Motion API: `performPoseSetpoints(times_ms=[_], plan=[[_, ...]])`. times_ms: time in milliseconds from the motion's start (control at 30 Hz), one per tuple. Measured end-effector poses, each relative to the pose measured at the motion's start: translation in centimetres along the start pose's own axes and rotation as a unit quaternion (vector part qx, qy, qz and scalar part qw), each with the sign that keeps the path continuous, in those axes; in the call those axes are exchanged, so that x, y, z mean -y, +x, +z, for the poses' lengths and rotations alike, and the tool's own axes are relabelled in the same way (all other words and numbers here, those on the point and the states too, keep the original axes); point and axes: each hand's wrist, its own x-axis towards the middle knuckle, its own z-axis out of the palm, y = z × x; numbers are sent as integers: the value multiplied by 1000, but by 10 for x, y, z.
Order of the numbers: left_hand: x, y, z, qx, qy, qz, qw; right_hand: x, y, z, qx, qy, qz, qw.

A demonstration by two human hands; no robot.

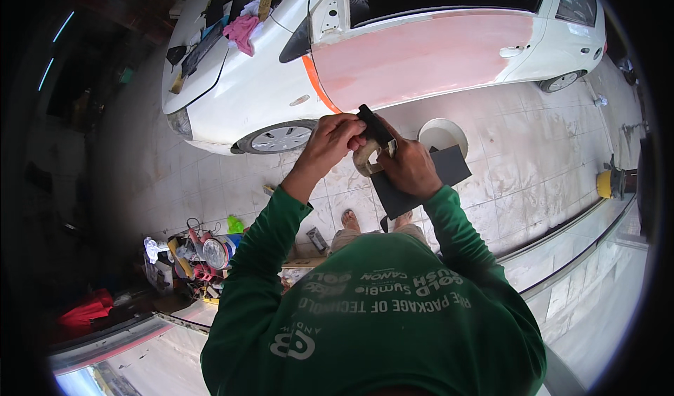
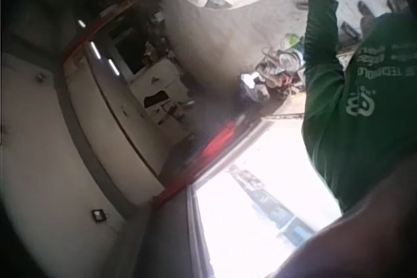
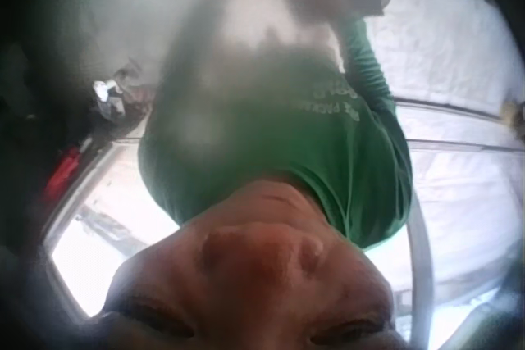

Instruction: The person sands a pink primer-coated car door using a sanding block and sandpaper, wiping the surface with a cloth between passes. The person also tears a sheet of sandpaper and attaches it to a sanding block.

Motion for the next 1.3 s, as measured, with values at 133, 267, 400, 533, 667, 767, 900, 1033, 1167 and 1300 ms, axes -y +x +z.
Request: performPoseSetpoints(times_ms=[133, 267, 400, 533, 667, 767, 900, 1033, 1167, 1300], plan=[[8, -33, -20, -137, 203, 197, 949, 16, 10, 33, 16, 5, 21, 1000], [6, -56, -40, -184, 322, 352, 859, 19, 17, 64, 22, 49, -12, 998], [23, -61, -65, -192, 359, 367, 836, 30, 25, 84, 24, 67, -51, 996], [37, -60, -73, -86, -89, 43, 991, 41, 22, 92, 21, 25, -70, 997], [54, -50, -70, -185, -76, 21, 980, -4, 29, 91, -54, 183, -52, 980], [99, -55, -69, -205, 120, 122, 964, -12, 39, 57, -43, 341, 54, 938], [102, -62, -32, -128, 204, 189, 952, -44, 43, 12, -56, 347, 99, 931], [88, -50, 1, -142, 250, 177, 941, -16, 30, 6, -133, 350, -4, 927], [92, -35, 19, -160, 319, 164, 920, -10, 21, 20, -155, 255, -68, 952], [110, -32, 29, -194, 310, 234, 901, 12, 11, 15, -152, 190, -109, 964]])
